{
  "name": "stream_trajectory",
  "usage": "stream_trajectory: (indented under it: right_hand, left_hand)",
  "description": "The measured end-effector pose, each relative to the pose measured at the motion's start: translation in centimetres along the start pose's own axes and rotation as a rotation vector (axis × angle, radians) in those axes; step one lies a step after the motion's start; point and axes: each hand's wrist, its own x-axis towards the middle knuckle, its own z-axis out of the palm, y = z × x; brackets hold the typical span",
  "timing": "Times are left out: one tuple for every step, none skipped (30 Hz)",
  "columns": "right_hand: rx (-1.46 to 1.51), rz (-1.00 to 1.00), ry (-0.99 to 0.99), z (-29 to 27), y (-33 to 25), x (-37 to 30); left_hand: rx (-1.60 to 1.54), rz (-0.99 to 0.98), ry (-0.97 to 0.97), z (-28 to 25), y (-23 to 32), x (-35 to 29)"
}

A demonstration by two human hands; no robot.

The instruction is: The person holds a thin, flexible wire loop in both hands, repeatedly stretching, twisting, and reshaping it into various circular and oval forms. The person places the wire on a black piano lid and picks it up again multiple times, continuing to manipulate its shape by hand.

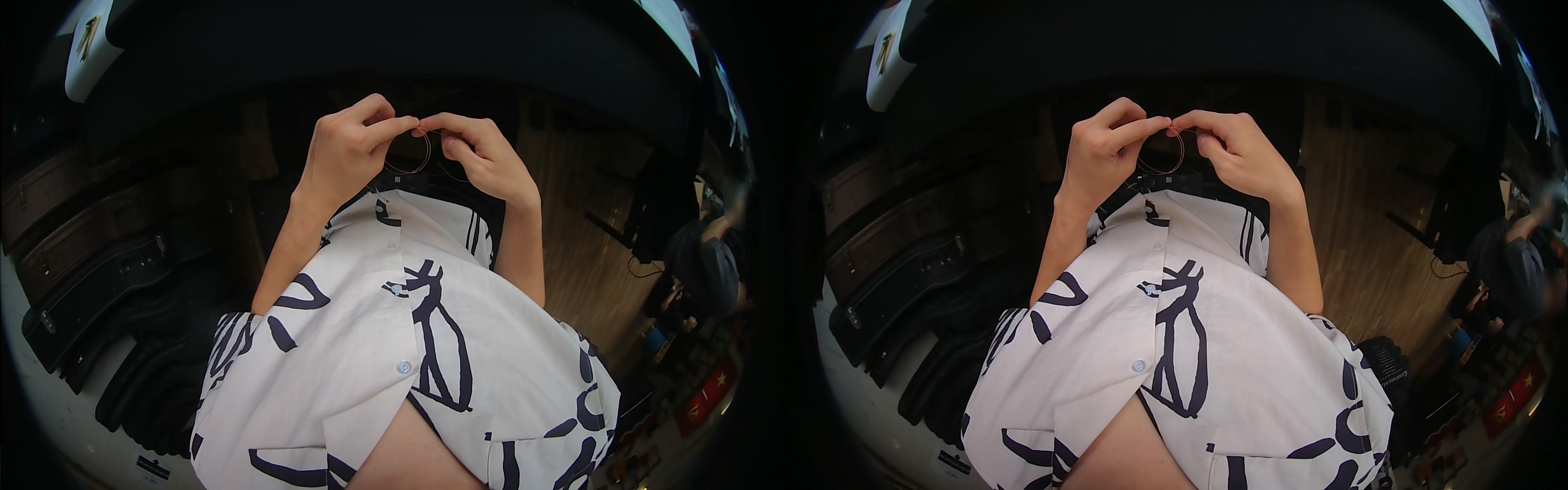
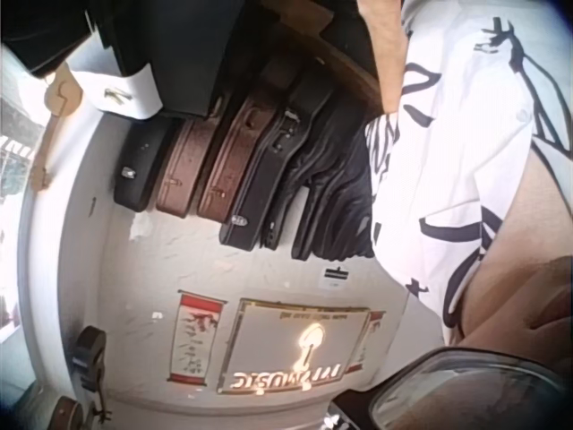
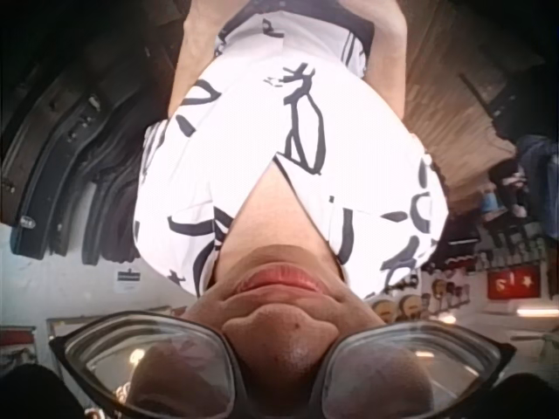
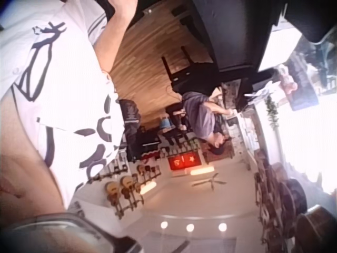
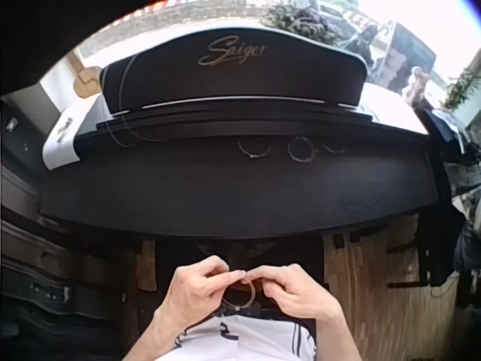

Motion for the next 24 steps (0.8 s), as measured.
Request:
stream_trajectory:
  right_hand:
    - [0.024, -0.02, -0.022, 0.1, 0.1, 0.1]
    - [0.047, -0.04, -0.045, 0.0, 0.2, 0.2]
    - [0.005, -0.03, -0.005, 0.4, -0.1, 0.3]
    - [-0.011, -0.021, 0.03, 0.6, -0.4, 0.3]
    - [-0.026, -0.012, 0.063, 0.8, -0.6, 0.4]
    - [-0.041, -0.003, 0.095, 0.8, -0.7, 0.4]
    - [-0.018, 0.021, 0.105, 0.6, -0.7, 0.4]
    - [-0.006, 0.012, 0.145, 0.5, -0.5, 0.3]
    - [0.007, 0.003, 0.185, 0.4, 0.0, 0.4]
    - [0.019, -0.006, 0.225, 0.4, 0.2, 0.4]
    - [0.102, -0.004, 0.269, 0.5, 0.1, 0.3]
    - [0.126, 0.001, 0.293, 0.4, 0.3, 0.3]
    - [0.15, 0.007, 0.316, 0.2, 0.5, 0.3]
    - [0.176, 0.013, 0.339, 0.1, 0.7, 0.2]
    - [0.214, -0.026, 0.375, 0.3, 0.6, 0.3]
    - [0.235, -0.009, 0.383, 0.2, 0.7, 0.2]
    - [0.254, 0.007, 0.391, 0.0, 0.8, 0.1]
    - [0.274, 0.024, 0.4, -0.1, 0.9, 0.1]
    - [0.239, 0.011, 0.436, -0.1, 1.0, 0.1]
    - [0.25, 0.011, 0.445, -0.1, 1.2, 0.1]
    - [0.261, 0.012, 0.454, -0.3, 1.5, 0.0]
    - [0.271, 0.012, 0.463, -0.5, 1.7, -0.1]
    - [0.264, 0.023, 0.459, -0.7, 1.8, -0.3]
    - [0.238, 0.015, 0.459, -0.9, 1.8, -0.4]
  left_hand:
    - [-0.015, 0.005, -0.006, 0.0, 0.2, 0.0]
    - [-0.031, 0.01, -0.01, 0.1, 0.4, 0.0]
    - [-0.053, 0.025, -0.004, 0.2, 0.4, 0.0]
    - [-0.102, 0.007, 0.006, 0.2, 0.4, 0.1]
    - [-0.15, -0.013, 0.016, 0.3, 0.5, 0.2]
    - [-0.199, -0.032, 0.026, 0.3, 0.5, 0.2]
    - [-0.263, -0.083, 0.022, 0.2, 0.6, 0.3]
    - [-0.327, -0.13, 0.016, 0.1, 0.8, 0.3]
    - [-0.391, -0.178, 0.01, -0.1, 1.0, 0.4]
    - [-0.491, -0.266, -0.02, -0.2, 1.0, 0.3]
    - [-0.592, -0.355, -0.051, -0.4, 1.1, 0.2]
    - [-0.691, -0.445, -0.082, -0.5, 1.0, 0.2]
    - [-0.735, -0.501, -0.107, -0.6, 0.9, 0.1]
    - [-0.777, -0.559, -0.133, -0.6, 0.8, 0.1]
    - [-0.82, -0.617, -0.158, -0.5, 0.7, 0.0]
    - [-0.827, -0.611, -0.141, -0.4, 0.5, -0.2]
    - [-0.836, -0.605, -0.124, -0.2, 0.1, -0.3]
    - [-0.844, -0.598, -0.108, -0.1, -0.1, -0.4]
    - [-0.797, -0.602, -0.094, -0.2, -0.1, -0.3]
    - [-0.749, -0.605, -0.08, -0.3, -0.2, -0.3]
    - [-0.701, -0.608, -0.066, -0.4, -0.2, -0.3]
    - [-0.719, -0.602, -0.035, -0.5, -0.4, -0.3]
    - [-0.737, -0.597, -0.002, -0.5, -0.7, -0.5]
    - [-0.755, -0.592, 0.031, -0.5, -0.8, -0.5]
